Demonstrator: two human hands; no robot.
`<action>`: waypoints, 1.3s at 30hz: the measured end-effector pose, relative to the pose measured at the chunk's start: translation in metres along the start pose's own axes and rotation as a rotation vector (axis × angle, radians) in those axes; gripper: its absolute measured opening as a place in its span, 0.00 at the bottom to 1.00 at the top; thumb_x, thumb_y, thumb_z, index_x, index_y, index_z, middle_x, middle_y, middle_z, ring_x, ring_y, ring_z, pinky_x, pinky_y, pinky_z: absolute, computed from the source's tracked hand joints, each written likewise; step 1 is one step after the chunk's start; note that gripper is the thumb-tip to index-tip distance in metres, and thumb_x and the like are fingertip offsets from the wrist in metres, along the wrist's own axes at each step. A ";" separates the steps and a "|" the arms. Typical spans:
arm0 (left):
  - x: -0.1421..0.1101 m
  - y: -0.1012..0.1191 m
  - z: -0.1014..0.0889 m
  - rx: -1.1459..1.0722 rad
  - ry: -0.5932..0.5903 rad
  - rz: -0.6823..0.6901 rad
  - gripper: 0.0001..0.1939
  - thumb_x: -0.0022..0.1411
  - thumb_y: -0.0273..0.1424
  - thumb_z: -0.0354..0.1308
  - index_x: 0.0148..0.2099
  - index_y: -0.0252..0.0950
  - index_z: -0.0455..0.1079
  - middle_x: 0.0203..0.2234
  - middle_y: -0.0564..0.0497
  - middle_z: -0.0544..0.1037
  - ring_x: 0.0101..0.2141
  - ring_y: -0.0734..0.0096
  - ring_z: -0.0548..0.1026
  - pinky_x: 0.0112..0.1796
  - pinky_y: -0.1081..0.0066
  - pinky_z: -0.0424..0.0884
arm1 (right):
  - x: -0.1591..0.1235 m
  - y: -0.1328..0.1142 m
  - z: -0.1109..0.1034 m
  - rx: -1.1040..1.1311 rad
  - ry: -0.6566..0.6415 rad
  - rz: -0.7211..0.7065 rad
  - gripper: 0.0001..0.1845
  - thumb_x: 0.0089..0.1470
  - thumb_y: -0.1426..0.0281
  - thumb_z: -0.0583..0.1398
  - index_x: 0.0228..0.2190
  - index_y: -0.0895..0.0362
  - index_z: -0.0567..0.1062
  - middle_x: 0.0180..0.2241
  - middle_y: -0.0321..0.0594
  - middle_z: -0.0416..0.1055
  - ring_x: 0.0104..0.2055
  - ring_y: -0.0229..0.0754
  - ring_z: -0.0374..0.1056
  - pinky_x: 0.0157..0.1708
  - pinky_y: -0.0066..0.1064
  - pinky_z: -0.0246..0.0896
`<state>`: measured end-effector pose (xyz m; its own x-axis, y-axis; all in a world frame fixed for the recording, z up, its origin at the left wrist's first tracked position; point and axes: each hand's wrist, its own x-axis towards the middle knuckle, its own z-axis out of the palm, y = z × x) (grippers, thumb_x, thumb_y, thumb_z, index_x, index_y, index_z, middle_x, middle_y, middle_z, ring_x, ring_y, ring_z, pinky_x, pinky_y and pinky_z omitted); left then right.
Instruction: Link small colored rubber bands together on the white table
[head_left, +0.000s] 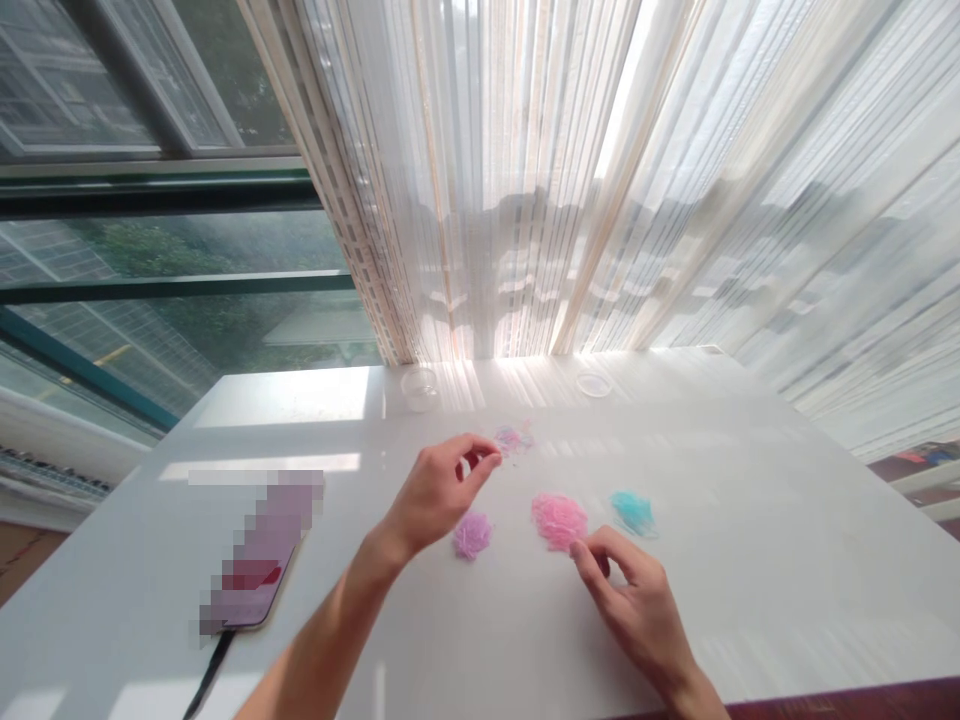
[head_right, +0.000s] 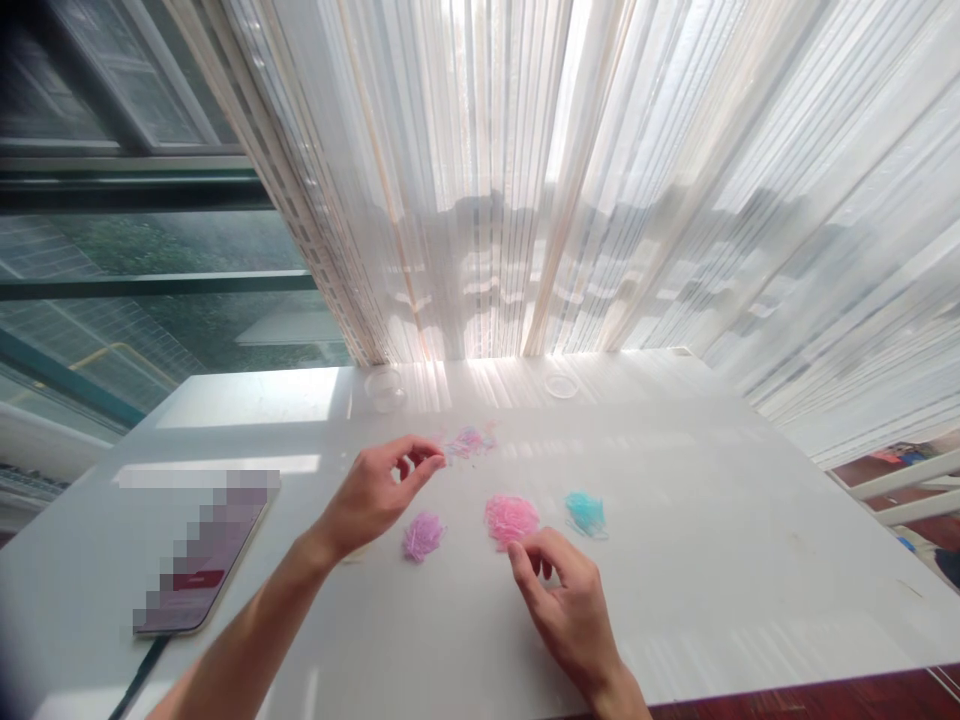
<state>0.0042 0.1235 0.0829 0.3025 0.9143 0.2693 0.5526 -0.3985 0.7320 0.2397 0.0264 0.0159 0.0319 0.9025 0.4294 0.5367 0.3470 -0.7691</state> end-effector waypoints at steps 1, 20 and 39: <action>-0.013 0.006 0.004 -0.090 0.016 -0.028 0.11 0.70 0.38 0.58 0.40 0.38 0.78 0.32 0.52 0.83 0.31 0.70 0.78 0.34 0.73 0.74 | 0.001 -0.006 0.003 0.041 -0.012 0.002 0.14 0.66 0.64 0.60 0.28 0.53 0.75 0.23 0.33 0.70 0.24 0.37 0.66 0.27 0.26 0.65; -0.120 -0.008 0.066 -0.546 0.008 -0.300 0.14 0.69 0.43 0.61 0.41 0.38 0.80 0.36 0.47 0.83 0.34 0.67 0.81 0.35 0.74 0.81 | -0.023 -0.023 0.046 0.302 -0.238 0.173 0.12 0.65 0.60 0.62 0.39 0.54 0.82 0.33 0.42 0.82 0.34 0.43 0.79 0.33 0.26 0.74; -0.127 -0.014 0.074 -0.628 0.043 -0.440 0.22 0.66 0.51 0.62 0.46 0.38 0.78 0.38 0.43 0.87 0.38 0.58 0.86 0.38 0.68 0.84 | -0.025 -0.022 0.049 0.316 -0.130 0.218 0.14 0.65 0.58 0.62 0.36 0.55 0.79 0.30 0.41 0.80 0.32 0.42 0.78 0.34 0.26 0.74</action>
<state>0.0156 0.0082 -0.0082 0.1194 0.9863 -0.1142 0.0667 0.1068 0.9920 0.1860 0.0087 -0.0014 -0.0014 0.9814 0.1922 0.2430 0.1868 -0.9519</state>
